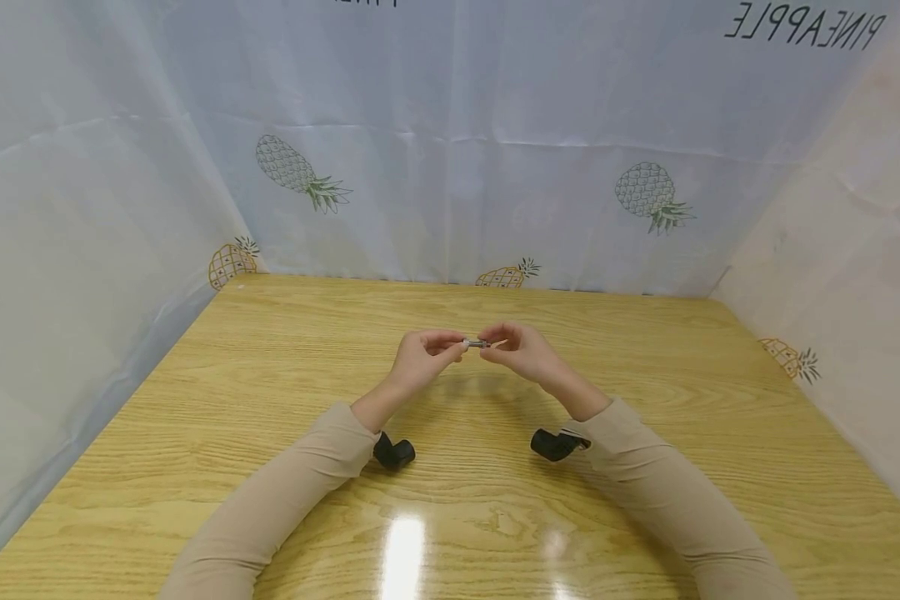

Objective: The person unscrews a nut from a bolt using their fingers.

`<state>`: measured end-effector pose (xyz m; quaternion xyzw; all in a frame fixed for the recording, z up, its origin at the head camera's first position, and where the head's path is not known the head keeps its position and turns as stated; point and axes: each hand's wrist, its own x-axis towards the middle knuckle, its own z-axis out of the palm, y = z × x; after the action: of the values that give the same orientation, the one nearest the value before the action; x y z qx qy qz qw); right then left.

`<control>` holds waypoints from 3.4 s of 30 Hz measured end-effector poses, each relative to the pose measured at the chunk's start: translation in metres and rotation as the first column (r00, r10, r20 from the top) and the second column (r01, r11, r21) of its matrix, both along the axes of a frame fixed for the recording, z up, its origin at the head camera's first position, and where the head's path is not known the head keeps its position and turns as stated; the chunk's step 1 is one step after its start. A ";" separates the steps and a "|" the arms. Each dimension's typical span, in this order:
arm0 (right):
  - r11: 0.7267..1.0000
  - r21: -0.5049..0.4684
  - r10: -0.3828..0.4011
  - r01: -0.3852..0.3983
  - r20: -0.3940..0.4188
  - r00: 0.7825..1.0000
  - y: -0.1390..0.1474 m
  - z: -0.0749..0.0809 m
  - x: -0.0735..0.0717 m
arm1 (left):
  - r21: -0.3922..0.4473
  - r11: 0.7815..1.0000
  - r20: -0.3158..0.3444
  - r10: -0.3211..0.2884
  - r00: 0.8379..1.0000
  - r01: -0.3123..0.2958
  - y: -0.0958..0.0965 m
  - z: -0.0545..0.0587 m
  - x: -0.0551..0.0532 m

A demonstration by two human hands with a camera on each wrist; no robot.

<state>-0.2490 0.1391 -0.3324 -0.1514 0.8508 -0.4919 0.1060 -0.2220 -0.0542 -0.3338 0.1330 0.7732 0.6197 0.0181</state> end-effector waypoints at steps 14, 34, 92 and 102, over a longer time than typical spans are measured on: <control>0.999 0.044 0.030 -0.030 0.009 1.000 0.001 0.000 0.000 | -0.020 1.000 0.011 0.008 1.000 -0.008 0.000 0.001 0.002; 1.000 0.017 0.021 -0.021 -0.002 1.000 0.001 0.003 -0.001 | -0.007 1.000 0.023 0.005 1.000 -0.005 -0.001 0.001 0.001; 0.998 0.014 0.059 -0.059 0.017 0.998 0.004 0.001 0.000 | -0.021 1.000 0.023 0.016 1.000 -0.015 0.000 0.000 0.001; 1.000 0.010 0.022 -0.021 -0.010 1.000 0.002 0.002 -0.001 | 0.001 1.000 0.026 0.021 0.999 -0.021 -0.001 -0.028 -0.022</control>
<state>-0.2498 0.1414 -0.3308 -0.1625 0.8520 -0.4858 0.1077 -0.2440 -0.0549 -0.3618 0.1171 0.7738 0.6221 0.0214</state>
